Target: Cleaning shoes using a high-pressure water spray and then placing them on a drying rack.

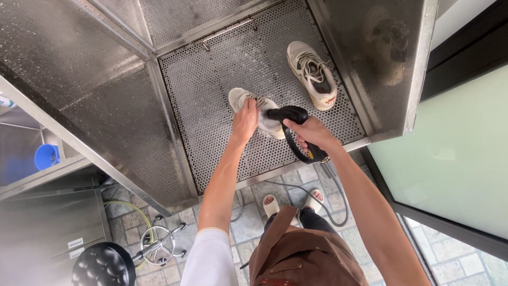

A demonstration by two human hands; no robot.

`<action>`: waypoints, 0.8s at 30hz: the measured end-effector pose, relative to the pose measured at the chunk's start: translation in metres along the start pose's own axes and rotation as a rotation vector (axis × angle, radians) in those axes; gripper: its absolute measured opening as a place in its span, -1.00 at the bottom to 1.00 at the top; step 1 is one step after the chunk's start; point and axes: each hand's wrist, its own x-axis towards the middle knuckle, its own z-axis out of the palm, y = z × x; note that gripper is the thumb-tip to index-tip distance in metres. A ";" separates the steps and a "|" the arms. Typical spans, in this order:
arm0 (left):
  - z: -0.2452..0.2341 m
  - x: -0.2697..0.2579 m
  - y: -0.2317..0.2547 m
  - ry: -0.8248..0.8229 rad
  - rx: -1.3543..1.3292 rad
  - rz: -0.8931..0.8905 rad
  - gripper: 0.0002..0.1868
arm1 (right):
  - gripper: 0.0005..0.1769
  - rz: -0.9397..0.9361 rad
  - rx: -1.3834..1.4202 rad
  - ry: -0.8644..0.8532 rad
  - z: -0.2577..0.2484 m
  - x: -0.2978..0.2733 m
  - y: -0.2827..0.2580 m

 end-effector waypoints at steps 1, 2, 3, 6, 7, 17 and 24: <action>0.002 -0.004 -0.001 0.000 0.000 -0.003 -0.75 | -0.24 0.001 -0.002 -0.002 0.001 -0.004 -0.003; 0.004 -0.007 -0.002 0.010 -0.041 -0.022 -0.75 | -0.25 0.014 -0.021 0.007 0.003 -0.008 -0.006; 0.005 -0.008 -0.004 0.021 -0.080 -0.036 -0.74 | -0.25 0.024 -0.038 0.019 0.004 -0.011 -0.010; 0.000 -0.011 0.000 0.077 -0.117 -0.017 -0.66 | -0.24 0.029 -0.052 0.001 0.007 -0.006 -0.010; -0.003 -0.014 0.005 0.078 -0.114 -0.021 -0.66 | -0.24 0.028 -0.054 -0.003 0.008 -0.006 -0.009; 0.018 -0.033 0.021 0.167 -0.192 -0.267 -0.67 | -0.35 0.079 0.009 0.011 0.016 -0.005 -0.008; 0.031 -0.036 0.009 0.144 -0.155 -0.233 -0.69 | -0.40 0.080 0.082 0.013 0.020 -0.004 -0.004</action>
